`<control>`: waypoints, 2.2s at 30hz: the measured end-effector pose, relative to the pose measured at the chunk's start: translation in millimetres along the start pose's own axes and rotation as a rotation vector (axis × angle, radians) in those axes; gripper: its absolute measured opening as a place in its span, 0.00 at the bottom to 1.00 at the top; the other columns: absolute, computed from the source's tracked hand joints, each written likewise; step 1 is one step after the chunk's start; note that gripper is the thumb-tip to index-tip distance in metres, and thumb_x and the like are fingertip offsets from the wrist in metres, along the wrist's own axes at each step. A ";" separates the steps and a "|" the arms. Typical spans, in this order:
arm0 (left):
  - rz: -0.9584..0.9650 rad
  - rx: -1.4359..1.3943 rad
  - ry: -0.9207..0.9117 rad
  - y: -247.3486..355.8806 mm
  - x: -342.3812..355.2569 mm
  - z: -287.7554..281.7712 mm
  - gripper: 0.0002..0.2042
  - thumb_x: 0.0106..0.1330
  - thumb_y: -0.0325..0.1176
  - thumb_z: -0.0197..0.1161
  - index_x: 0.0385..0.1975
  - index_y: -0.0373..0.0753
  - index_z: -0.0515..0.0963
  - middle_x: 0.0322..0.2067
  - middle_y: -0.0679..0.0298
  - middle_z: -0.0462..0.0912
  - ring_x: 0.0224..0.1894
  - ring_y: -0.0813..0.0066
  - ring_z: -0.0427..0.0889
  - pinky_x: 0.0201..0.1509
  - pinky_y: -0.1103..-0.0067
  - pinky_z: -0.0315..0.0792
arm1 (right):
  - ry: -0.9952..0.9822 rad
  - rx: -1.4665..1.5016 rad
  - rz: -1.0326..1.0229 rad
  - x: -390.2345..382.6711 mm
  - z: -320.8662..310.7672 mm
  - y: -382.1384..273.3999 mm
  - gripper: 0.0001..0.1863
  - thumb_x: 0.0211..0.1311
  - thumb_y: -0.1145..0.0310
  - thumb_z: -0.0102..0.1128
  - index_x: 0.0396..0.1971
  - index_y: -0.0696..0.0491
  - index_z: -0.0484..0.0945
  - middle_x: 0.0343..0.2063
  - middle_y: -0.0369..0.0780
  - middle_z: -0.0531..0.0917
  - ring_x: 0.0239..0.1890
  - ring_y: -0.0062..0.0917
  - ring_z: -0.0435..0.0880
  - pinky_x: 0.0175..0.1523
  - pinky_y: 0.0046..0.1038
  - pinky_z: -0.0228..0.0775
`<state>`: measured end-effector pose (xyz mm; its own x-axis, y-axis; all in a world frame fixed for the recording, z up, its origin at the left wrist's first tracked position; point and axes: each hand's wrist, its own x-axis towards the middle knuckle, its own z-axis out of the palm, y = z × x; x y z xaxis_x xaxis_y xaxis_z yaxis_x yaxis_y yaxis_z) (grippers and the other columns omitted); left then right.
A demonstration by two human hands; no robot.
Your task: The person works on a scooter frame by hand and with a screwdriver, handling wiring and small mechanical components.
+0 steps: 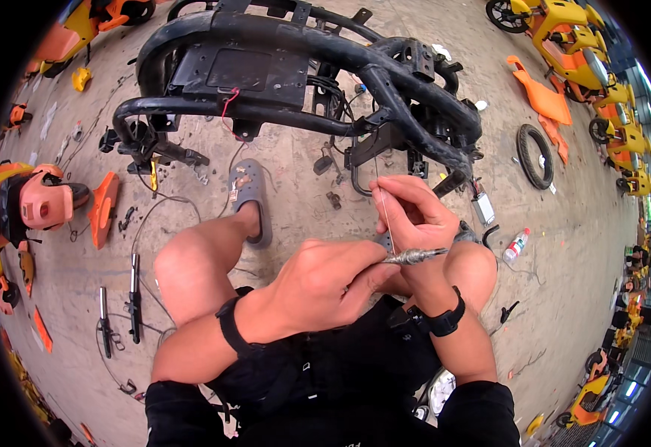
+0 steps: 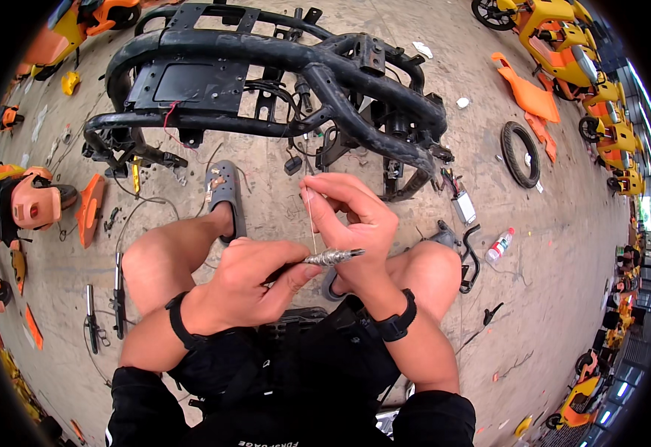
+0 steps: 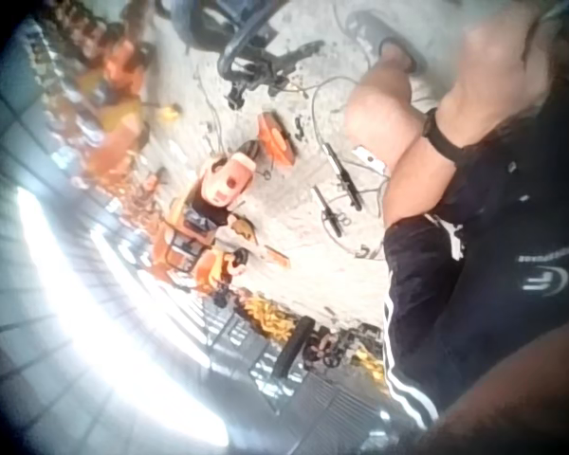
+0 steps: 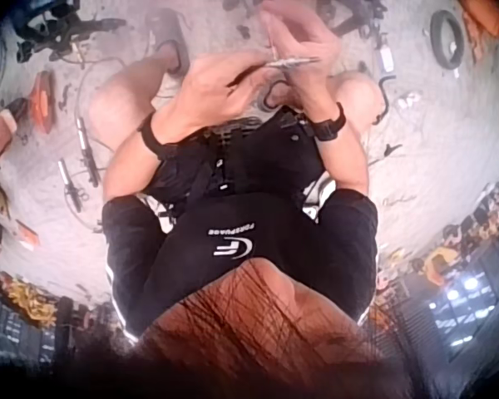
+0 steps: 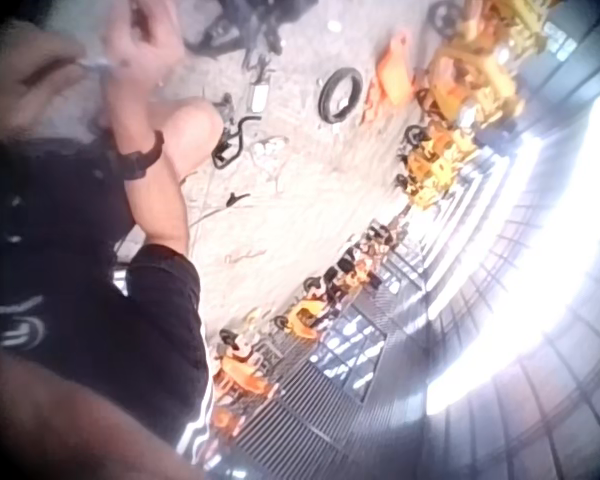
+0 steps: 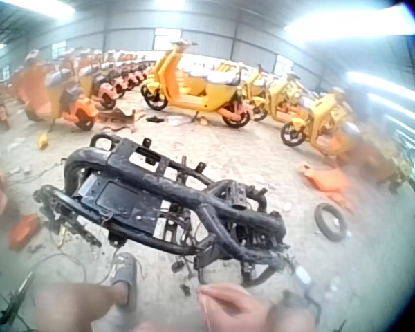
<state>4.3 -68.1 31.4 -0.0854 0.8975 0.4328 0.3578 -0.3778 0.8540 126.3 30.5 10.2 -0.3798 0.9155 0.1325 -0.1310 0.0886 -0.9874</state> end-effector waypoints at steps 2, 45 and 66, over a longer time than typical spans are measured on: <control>0.001 0.001 0.000 0.2 0.0 -0.1 0.05 0.59 0.24 0.67 0.30 0.32 0.77 0.19 0.56 0.77 0.19 0.56 0.77 0.21 0.70 0.69 | -0.004 -0.061 -0.041 0.0 -1.9 2.1 0.08 0.58 0.82 0.65 0.37 0.62 0.85 0.37 0.41 0.85 0.29 0.14 0.80 0.31 0.15 0.71; 0.033 0.043 -0.032 -1.4 1.6 -8.4 0.05 0.56 0.22 0.67 0.28 0.32 0.78 0.16 0.57 0.76 0.16 0.58 0.76 0.17 0.70 0.67 | -0.115 -0.494 -0.492 12.4 -12.5 12.2 0.07 0.67 0.77 0.59 0.42 0.60 0.82 0.36 0.41 0.86 0.26 0.17 0.81 0.32 0.18 0.73; 0.034 0.037 -0.049 -1.3 2.6 -9.9 0.04 0.57 0.22 0.67 0.27 0.32 0.77 0.16 0.57 0.75 0.15 0.59 0.76 0.17 0.71 0.66 | -0.140 -0.543 -0.536 16.7 -12.4 13.4 0.06 0.67 0.76 0.58 0.41 0.59 0.82 0.38 0.43 0.85 0.25 0.19 0.82 0.30 0.19 0.74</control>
<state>-5.6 -67.6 34.3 -0.0271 0.8945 0.4463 0.3941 -0.4007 0.8271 129.6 51.9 -1.9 -0.5083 0.6387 0.5777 0.1244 0.7182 -0.6846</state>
